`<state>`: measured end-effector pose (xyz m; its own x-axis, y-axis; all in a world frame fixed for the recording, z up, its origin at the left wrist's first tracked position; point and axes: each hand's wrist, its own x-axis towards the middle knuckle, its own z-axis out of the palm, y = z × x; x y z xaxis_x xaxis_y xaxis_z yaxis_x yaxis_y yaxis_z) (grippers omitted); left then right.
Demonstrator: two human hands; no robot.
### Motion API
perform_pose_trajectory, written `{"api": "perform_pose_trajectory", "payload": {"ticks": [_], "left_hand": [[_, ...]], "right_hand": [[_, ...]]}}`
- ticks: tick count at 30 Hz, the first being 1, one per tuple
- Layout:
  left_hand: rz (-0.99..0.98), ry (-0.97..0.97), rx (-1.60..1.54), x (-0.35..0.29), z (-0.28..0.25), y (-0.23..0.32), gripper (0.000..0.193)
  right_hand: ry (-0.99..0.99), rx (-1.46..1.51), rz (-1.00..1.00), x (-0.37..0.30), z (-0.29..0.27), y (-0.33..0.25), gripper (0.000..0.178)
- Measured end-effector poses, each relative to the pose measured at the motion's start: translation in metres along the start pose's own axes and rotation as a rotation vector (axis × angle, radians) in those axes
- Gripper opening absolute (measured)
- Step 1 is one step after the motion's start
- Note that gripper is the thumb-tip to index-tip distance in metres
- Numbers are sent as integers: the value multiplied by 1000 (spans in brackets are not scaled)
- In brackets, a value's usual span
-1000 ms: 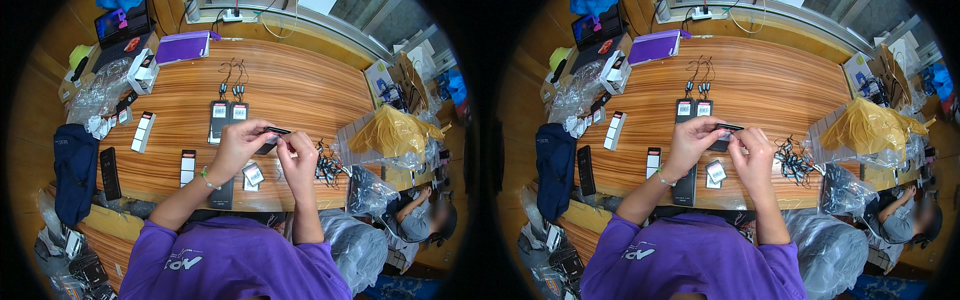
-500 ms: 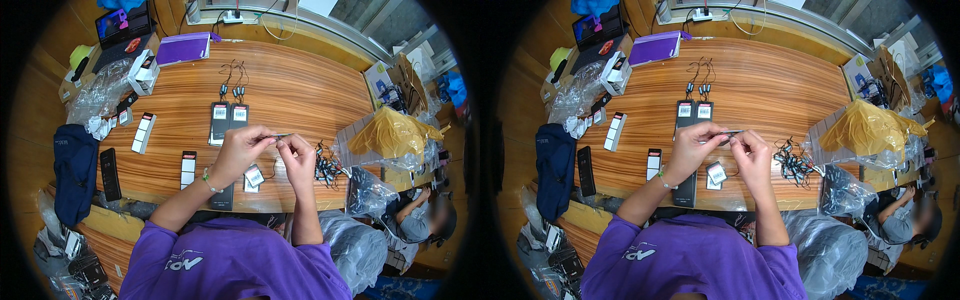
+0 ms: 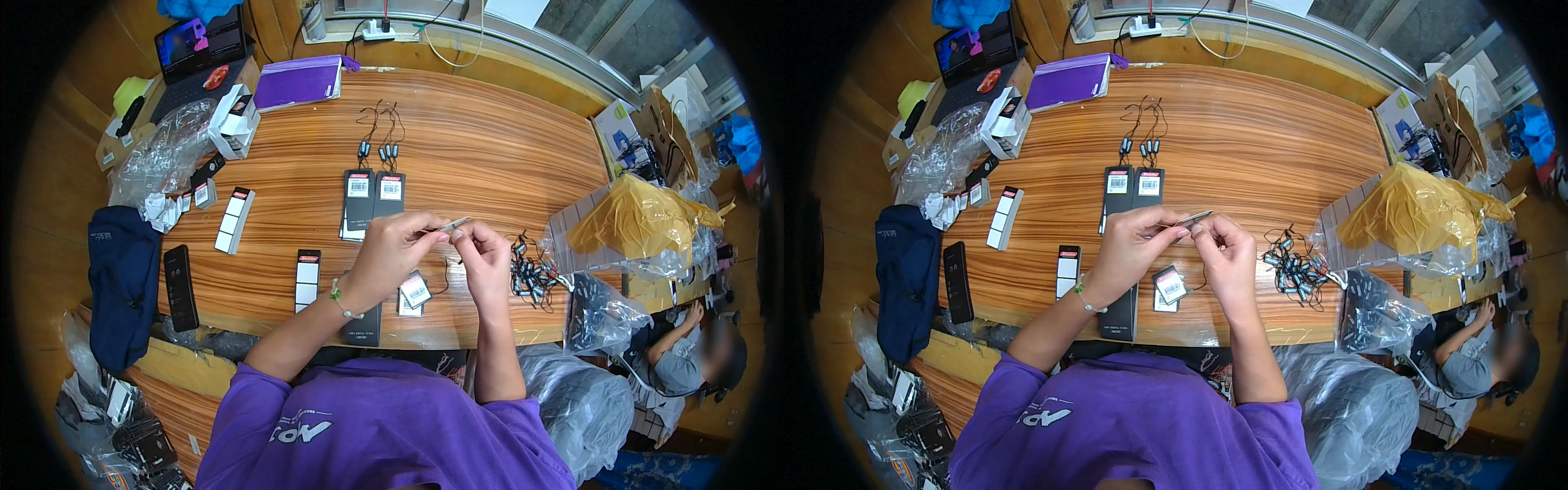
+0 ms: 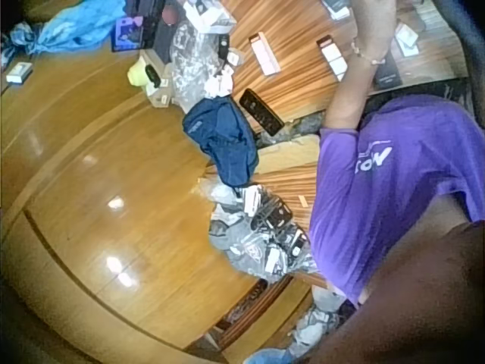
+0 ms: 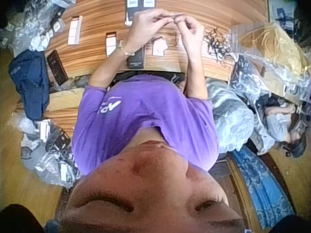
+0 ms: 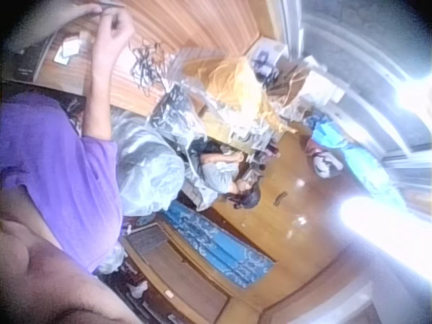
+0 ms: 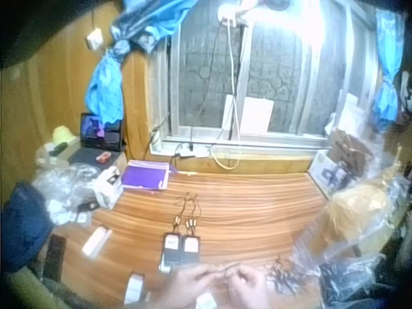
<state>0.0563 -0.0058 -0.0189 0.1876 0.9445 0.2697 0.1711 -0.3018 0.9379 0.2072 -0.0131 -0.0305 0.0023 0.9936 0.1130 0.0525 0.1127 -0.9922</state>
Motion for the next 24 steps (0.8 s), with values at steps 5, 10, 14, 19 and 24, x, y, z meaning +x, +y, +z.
{"api": "perform_pose_trajectory", "payload": {"ticks": [5,10,14,19,24], "left_hand": [[53,-29,150,1,-5,4,13],[233,-30,291,-2,-3,0,13],[331,-48,377,-3,-3,3,14],[328,-43,321,-5,0,-2,13],[64,-36,58,-3,-4,6,11]], "right_hand": [[44,-301,-178,0,5,-11,13],[1,-243,-60,-1,0,-4,14],[-124,273,202,3,-9,9,11],[-185,691,382,4,-13,16,6],[25,148,74,2,-7,5,7]]}}
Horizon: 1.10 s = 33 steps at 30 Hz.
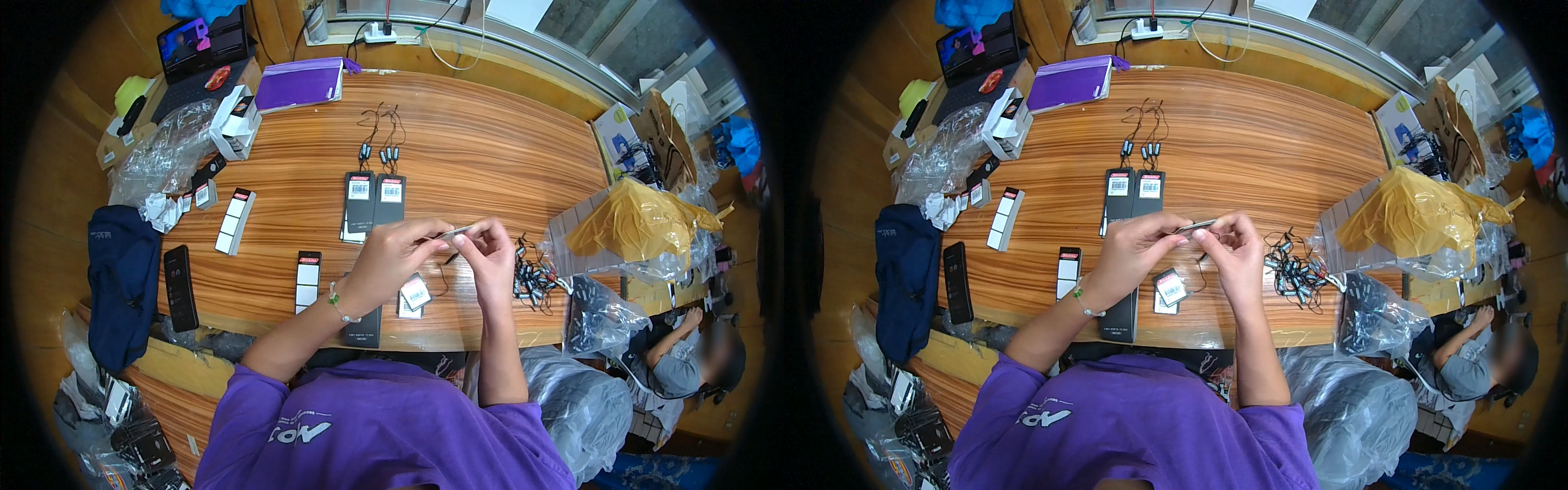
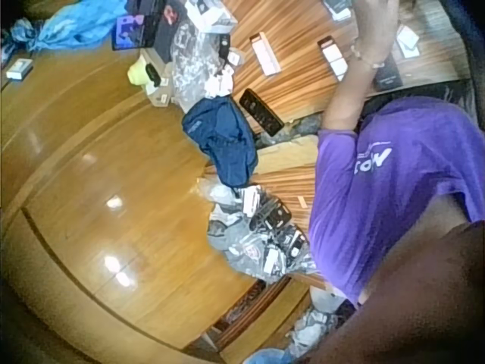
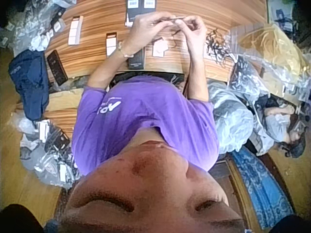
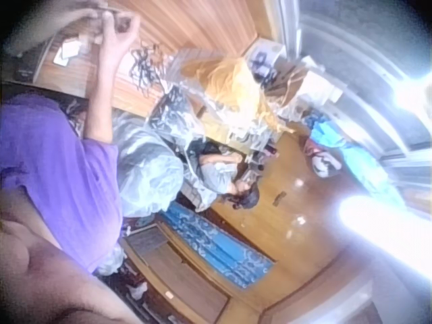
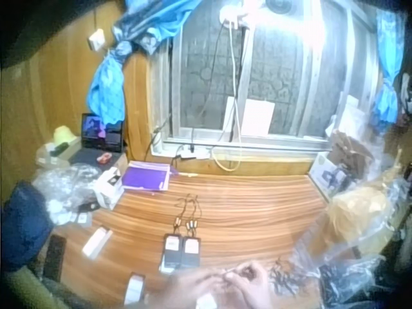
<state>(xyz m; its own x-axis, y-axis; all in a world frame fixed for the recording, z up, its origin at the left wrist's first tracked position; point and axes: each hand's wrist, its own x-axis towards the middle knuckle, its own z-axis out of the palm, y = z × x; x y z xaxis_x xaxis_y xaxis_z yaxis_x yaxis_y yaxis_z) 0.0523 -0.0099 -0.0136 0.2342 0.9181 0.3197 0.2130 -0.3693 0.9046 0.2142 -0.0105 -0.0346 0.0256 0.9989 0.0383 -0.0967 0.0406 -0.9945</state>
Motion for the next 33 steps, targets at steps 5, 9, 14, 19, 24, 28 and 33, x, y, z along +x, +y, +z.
{"api": "perform_pose_trajectory", "payload": {"ticks": [5,9,14,19,24,28,33], "left_hand": [[23,-7,-41,1,2,6,10],[355,64,162,4,4,1,13],[406,-37,203,4,4,3,14],[352,-72,199,5,5,-11,8],[166,-153,180,2,-7,-9,26],[-23,-125,249,-15,-57,-20,47],[-285,-156,425,-58,-134,-53,44]], "right_hand": [[-174,61,-36,2,-12,-5,10],[-277,157,14,4,-17,-11,10],[-179,353,-11,6,-19,-13,6],[-23,643,-156,19,-25,-37,9],[-157,672,-196,18,-12,-40,9],[-125,437,-161,7,-16,-41,14],[-25,269,-155,1,-31,-38,25]]}}
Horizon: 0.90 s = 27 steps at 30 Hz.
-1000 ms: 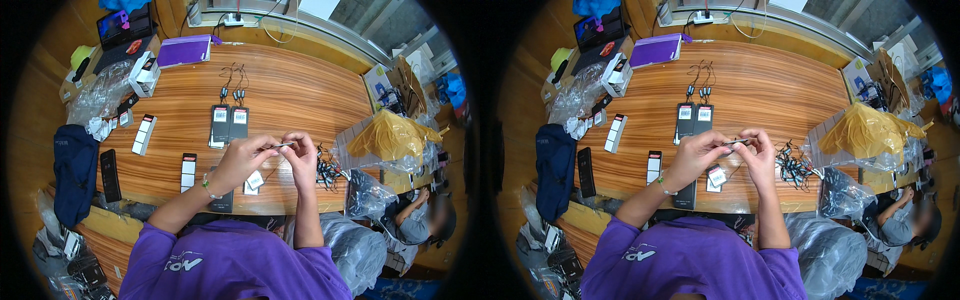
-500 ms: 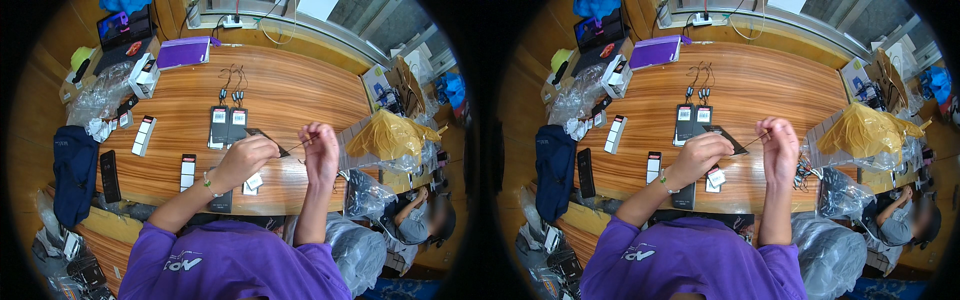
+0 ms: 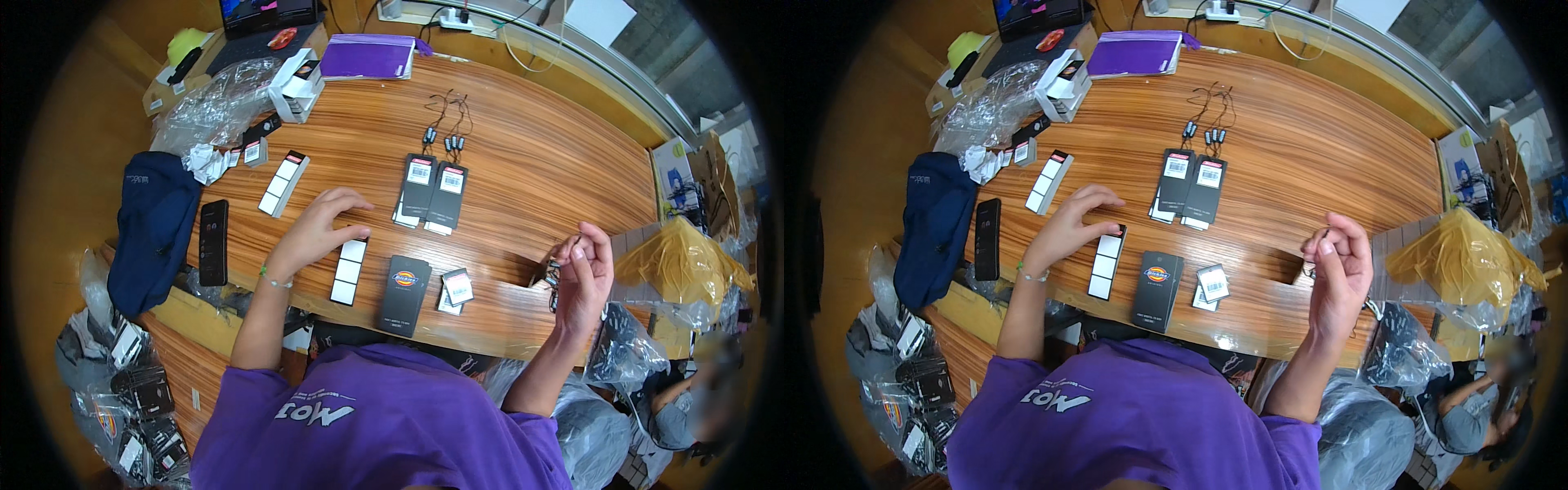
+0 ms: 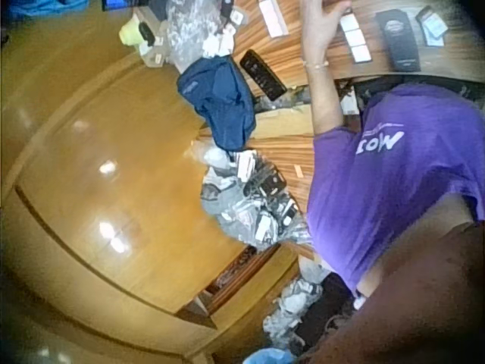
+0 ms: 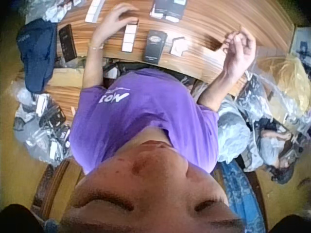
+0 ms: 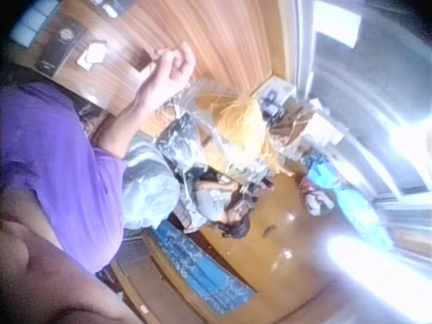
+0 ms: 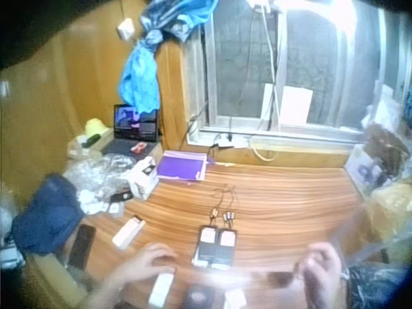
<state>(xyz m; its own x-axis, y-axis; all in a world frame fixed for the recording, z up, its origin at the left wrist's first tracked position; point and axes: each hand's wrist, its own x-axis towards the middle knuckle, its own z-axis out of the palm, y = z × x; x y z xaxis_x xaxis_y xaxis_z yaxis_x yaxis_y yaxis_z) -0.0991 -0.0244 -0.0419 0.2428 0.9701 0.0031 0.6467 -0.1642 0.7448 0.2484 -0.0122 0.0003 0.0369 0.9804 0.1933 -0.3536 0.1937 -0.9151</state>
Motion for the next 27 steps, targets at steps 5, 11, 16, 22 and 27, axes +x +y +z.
{"api": "perform_pose_trajectory", "payload": {"ticks": [5,11,16,22,27], "left_hand": [[-92,-31,3,-24,6,-17,48],[-40,159,-39,-36,11,-12,36],[-151,233,-526,-29,-1,40,19],[59,324,-438,26,33,89,13],[207,266,-414,44,64,109,12]], "right_hand": [[39,-99,8,3,-11,6,30],[-55,-279,47,0,-4,3,33],[-135,-305,32,-5,10,5,35],[-215,-568,-29,-7,46,11,40],[-181,-632,-52,-3,50,20,44]]}}
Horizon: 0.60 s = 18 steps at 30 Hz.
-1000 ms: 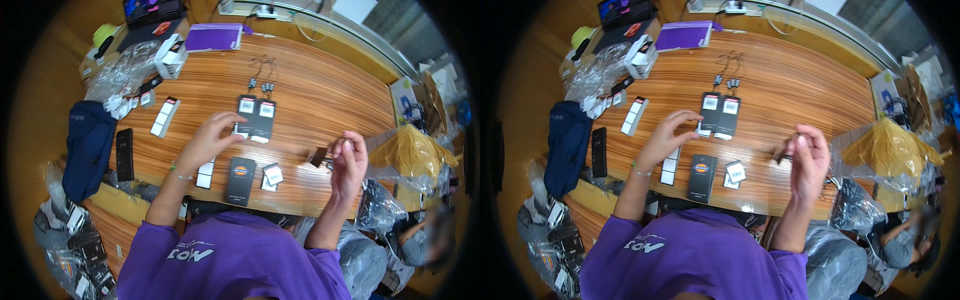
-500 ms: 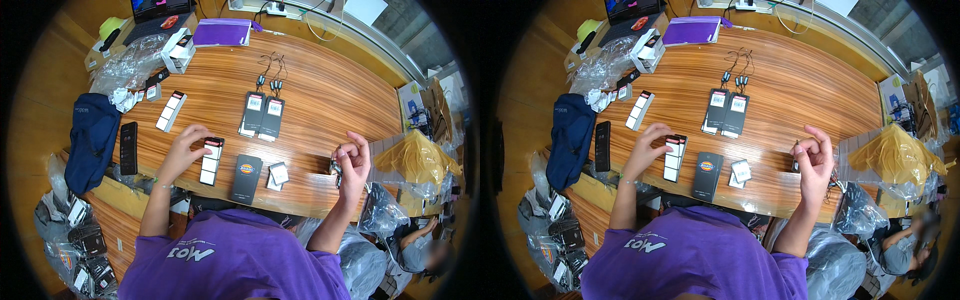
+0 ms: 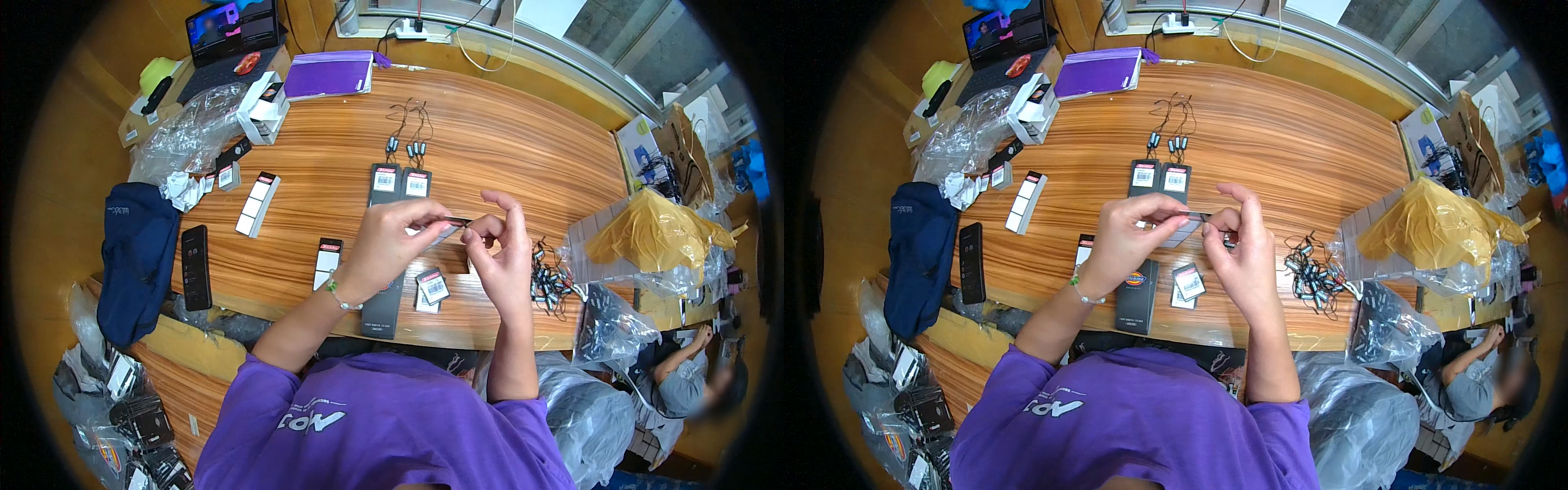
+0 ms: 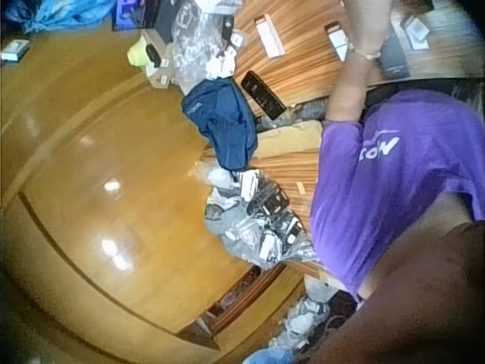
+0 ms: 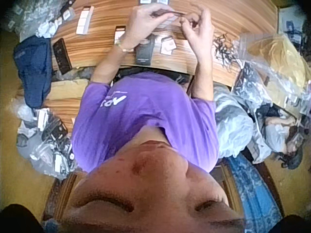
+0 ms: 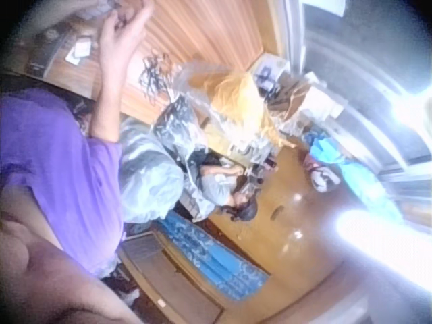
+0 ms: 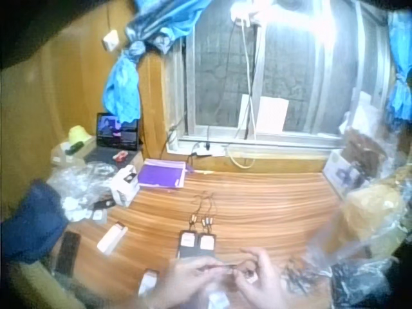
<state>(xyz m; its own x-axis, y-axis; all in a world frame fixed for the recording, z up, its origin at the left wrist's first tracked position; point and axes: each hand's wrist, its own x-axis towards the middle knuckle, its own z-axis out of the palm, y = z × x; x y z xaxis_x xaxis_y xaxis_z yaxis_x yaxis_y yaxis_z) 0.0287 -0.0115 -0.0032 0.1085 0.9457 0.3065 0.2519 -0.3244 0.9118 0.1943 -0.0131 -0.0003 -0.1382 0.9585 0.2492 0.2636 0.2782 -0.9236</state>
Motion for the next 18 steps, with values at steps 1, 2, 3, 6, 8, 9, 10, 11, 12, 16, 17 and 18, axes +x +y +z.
{"api": "perform_pose_trajectory", "payload": {"ticks": [1,2,3,6,8,9,10,11,12,16,17,18], "left_hand": [[13,-24,25,1,3,4,13],[21,-30,35,1,5,4,14],[28,-35,44,1,6,4,14],[40,-69,74,2,5,4,15],[70,-77,95,2,5,4,14],[98,-71,107,2,6,3,14],[126,-64,118,2,6,2,13],[152,-63,143,2,6,2,13],[178,-61,168,3,6,3,13],[238,-101,237,7,5,7,10],[227,-114,252,8,6,8,10],[216,-126,268,9,7,9,10]], "right_hand": [[-3,25,3,0,-2,2,44],[-9,53,8,0,-3,3,45],[-16,82,12,1,-3,4,46],[-49,152,36,1,-5,6,47],[-57,173,46,1,-5,6,47],[-61,184,52,2,-5,6,47],[-59,220,69,2,-4,5,47],[-55,254,86,2,-4,5,47],[-51,287,104,1,-3,4,47],[-12,407,117,1,-2,10,47],[-3,413,115,1,-3,12,46],[6,419,114,1,-4,13,46]]}}
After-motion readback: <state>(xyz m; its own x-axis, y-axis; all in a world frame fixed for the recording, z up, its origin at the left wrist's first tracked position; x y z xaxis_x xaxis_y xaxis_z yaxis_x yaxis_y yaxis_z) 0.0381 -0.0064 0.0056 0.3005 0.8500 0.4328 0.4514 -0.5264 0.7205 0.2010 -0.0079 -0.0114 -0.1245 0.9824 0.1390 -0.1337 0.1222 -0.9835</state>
